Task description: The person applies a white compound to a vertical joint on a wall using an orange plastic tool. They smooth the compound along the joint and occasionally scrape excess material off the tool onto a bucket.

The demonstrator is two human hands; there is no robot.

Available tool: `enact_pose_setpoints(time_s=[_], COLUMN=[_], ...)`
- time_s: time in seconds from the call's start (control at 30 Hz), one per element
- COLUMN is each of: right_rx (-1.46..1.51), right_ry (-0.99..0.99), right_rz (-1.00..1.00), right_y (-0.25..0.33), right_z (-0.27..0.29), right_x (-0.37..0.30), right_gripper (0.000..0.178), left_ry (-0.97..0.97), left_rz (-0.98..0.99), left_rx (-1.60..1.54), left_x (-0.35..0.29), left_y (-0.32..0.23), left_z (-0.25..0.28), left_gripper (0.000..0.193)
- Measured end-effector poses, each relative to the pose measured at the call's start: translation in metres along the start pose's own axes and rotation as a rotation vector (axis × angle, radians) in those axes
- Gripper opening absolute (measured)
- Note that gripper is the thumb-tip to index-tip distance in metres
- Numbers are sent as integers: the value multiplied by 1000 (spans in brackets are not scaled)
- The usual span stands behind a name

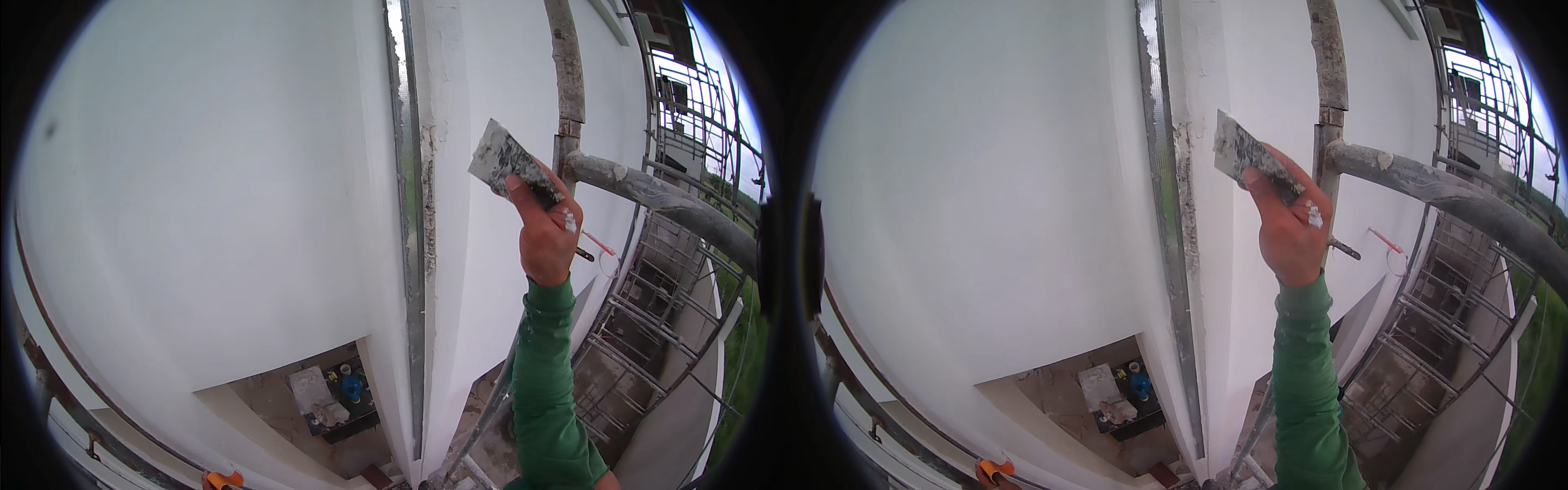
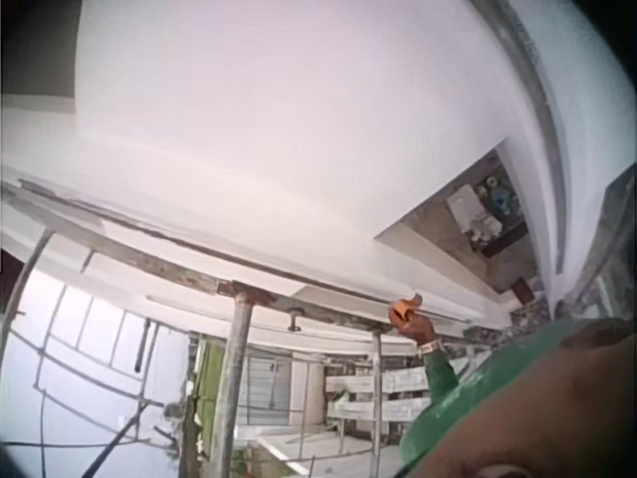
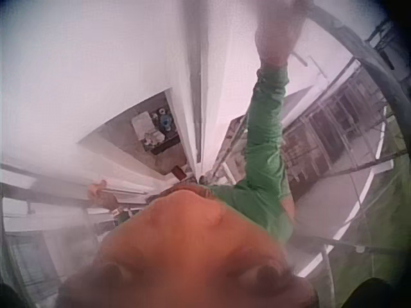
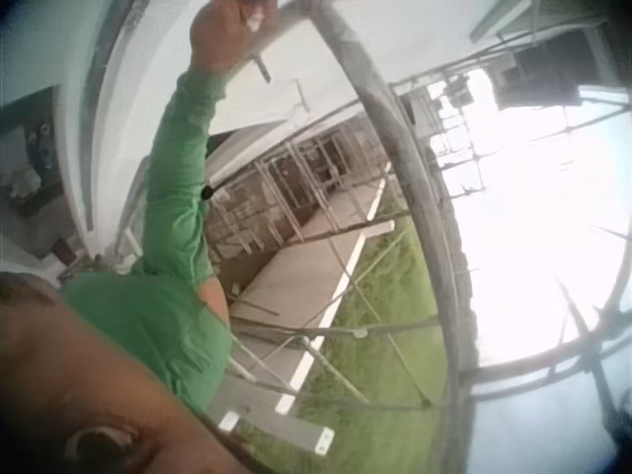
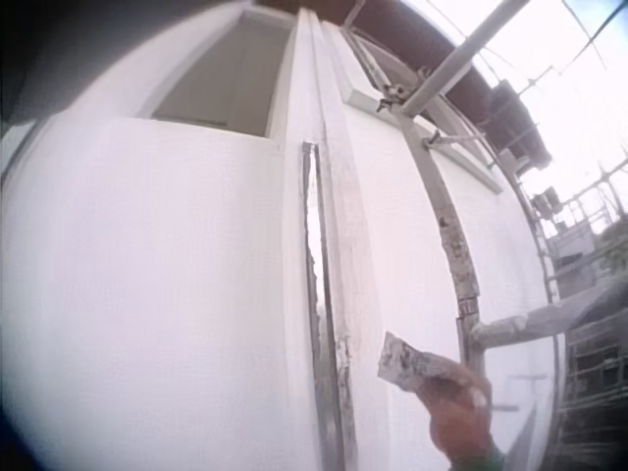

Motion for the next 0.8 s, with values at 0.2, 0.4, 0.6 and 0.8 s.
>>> enact_pose_setpoints(time_s=[0.2,0.4,0.6,0.8], right_rx=[-531,-882,-828,-1786], right_ry=[-77,-166,-74,162], right_rz=[533,804,812,1027], right_y=[33,27,21,52], right_z=[-51,-108,-141,-133], right_x=[277,437,516,587], right_gripper=[24,23,25,32], left_ry=[-646,-448,-262,-212], left_rz=[-346,202,165,-50], left_rx=[922,818,784,670], left_x=[20,17,-8,2], left_y=[-57,-62,68,114], left_z=[48,51,81,52], left_gripper=[32,47,52,52])
Point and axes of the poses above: each hand's wrist, its own x-axis towards the middle knuckle, its own z-axis out of the back of the hand, y = z × x, the point moved 3 cm from there along x, towards the middle knuckle
